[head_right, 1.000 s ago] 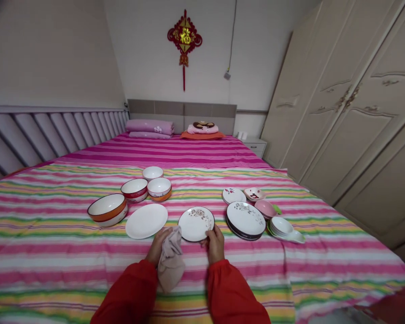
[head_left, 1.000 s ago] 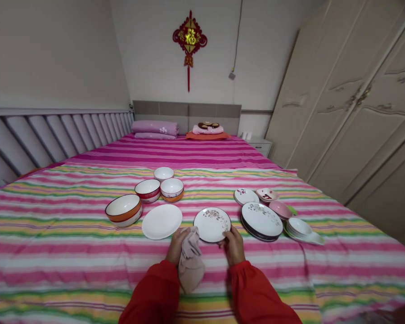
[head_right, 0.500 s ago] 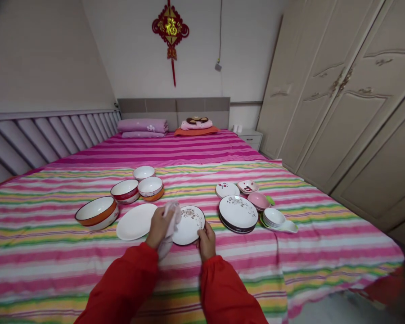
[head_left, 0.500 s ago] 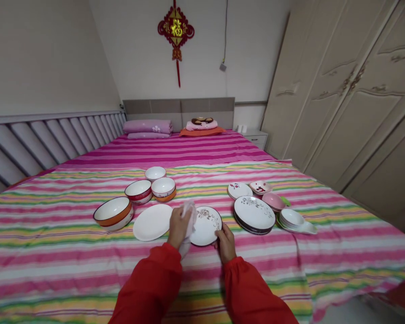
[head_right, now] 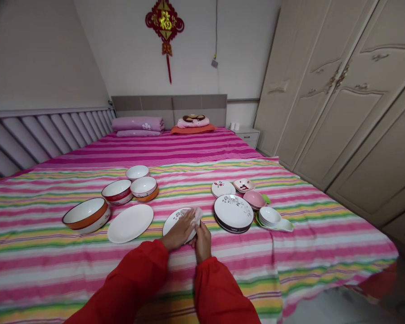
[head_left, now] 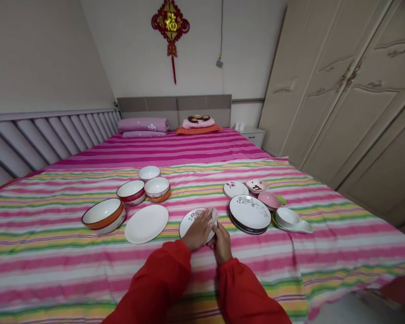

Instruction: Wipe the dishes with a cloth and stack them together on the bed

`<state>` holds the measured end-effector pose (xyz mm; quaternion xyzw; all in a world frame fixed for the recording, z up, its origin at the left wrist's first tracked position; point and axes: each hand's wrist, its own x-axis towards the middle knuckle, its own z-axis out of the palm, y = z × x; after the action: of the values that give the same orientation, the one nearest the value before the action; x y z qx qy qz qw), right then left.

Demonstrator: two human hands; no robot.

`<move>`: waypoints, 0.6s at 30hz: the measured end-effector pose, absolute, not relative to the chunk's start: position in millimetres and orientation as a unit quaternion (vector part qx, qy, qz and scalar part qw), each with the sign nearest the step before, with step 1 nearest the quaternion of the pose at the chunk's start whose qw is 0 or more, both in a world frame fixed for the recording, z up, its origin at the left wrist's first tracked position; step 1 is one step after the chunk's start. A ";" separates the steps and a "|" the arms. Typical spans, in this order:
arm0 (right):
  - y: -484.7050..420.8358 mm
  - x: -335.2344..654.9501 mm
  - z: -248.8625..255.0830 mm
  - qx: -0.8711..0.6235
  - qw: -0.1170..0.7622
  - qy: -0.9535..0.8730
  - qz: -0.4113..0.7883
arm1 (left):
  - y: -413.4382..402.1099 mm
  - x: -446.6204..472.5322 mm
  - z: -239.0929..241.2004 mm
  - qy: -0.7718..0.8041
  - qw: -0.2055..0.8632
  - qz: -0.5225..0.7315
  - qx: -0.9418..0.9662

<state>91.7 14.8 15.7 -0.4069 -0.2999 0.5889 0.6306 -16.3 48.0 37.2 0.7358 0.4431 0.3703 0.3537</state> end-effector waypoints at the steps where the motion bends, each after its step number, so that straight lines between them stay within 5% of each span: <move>1: 14.1 91.6 15.8 -0.408 0.635 -0.294 0.587 | 40.3 -13.9 38.9 0.430 0.365 0.359 0.743; 13: 13.2 85.3 14.2 -0.423 0.627 -0.340 0.558 | 35.0 -89.1 28.8 0.557 0.192 0.202 0.782; 18: 12.8 87.3 17.4 -0.426 0.622 -0.327 0.570 | 58.9 -38.0 24.4 0.525 0.247 0.316 0.751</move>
<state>87.3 12.8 17.4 -0.4259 -0.3271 0.5699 0.6219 -38.0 58.9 24.4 0.7510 0.5246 0.3160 0.2468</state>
